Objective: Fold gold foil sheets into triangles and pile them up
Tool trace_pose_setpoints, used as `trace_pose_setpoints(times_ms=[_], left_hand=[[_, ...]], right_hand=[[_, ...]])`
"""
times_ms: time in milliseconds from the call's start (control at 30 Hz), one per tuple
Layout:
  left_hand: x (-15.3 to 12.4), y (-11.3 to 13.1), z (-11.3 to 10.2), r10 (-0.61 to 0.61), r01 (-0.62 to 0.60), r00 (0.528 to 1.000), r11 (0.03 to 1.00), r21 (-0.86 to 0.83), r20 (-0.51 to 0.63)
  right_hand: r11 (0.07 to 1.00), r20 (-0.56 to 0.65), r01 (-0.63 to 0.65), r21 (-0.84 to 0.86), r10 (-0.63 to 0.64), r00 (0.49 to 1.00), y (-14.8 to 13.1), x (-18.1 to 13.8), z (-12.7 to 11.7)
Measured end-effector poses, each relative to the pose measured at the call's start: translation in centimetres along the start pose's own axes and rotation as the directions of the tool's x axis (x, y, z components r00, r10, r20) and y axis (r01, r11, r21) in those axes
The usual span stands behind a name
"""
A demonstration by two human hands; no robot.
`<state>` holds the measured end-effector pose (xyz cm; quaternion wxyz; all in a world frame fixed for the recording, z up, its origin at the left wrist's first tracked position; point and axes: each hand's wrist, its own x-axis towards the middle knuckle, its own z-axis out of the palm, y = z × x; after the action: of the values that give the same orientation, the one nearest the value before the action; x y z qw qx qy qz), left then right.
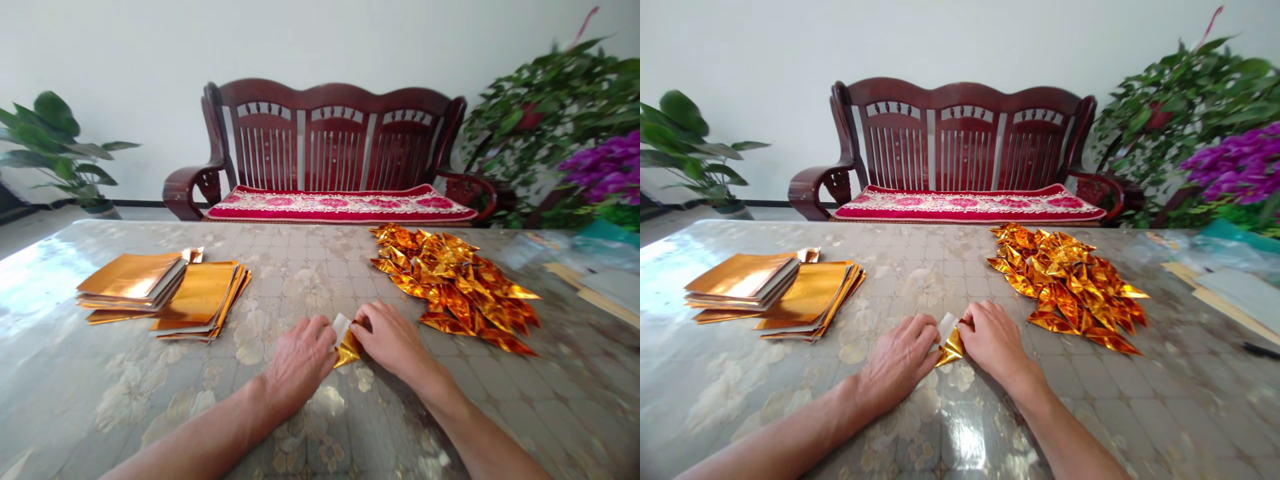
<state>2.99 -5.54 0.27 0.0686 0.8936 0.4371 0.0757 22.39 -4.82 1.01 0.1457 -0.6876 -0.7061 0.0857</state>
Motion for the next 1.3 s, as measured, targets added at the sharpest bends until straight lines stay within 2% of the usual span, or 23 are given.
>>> trace_pose_setpoints(times_ms=[100, 267, 367, 467, 633, 833, 933, 1133, 1300], left_hand=[[-0.1, 0.1, -0.1, 0.002, -0.003, 1.0, 1.0, -0.003, -0.01], [-0.2, 0.2, -0.1, -0.017, 0.015, 0.999, 0.999, -0.03, -0.039], [-0.3, 0.1, 0.3, -0.037, 0.03, 0.996, 0.995, -0.094, -0.078], [-0.4, -0.2, 0.8, -0.059, 0.036, 0.992, 0.981, -0.193, -0.113], [-0.1, -0.7, 1.5, -0.132, 0.07, 0.98, 0.93, -0.36, -0.149], [1.3, -1.4, 0.7, -0.289, 0.239, 0.957, 0.844, -0.481, -0.031], [1.9, -1.9, 0.1, -0.331, 0.282, 0.944, 0.798, -0.532, 0.004], [2.7, -2.7, -0.7, -0.35, 0.349, 0.933, 0.819, -0.456, 0.085], [3.0, -2.9, -0.9, -0.334, 0.325, 0.941, 0.855, -0.403, 0.051]], right_hand=[[0.999, 0.006, -0.018, 0.044, 0.017, 1.0, 0.1, 0.1, -0.1], [0.965, 0.112, -0.123, 0.23, 0.1, 0.989, 0.6, 0.5, 0.3], [0.92, 0.128, -0.144, 0.364, 0.104, 0.986, 1.1, 0.8, 0.9], [0.902, 0.142, -0.128, 0.412, 0.076, 0.987, 1.1, 0.8, 1.2], [0.929, 0.109, -0.101, 0.356, 0.066, 0.992, -0.3, 0.7, 0.9], [0.969, 0.027, -0.02, 0.246, 0.014, 1.0, -1.6, 0.5, 0.9], [0.972, 0.0, 0.03, 0.232, -0.031, 1.0, -1.9, 0.5, 1.2], [0.979, -0.04, 0.089, 0.185, -0.083, 0.996, -2.4, 0.6, 1.6], [0.983, -0.04, 0.113, 0.144, -0.108, 0.993, -2.8, 0.6, 1.9]])
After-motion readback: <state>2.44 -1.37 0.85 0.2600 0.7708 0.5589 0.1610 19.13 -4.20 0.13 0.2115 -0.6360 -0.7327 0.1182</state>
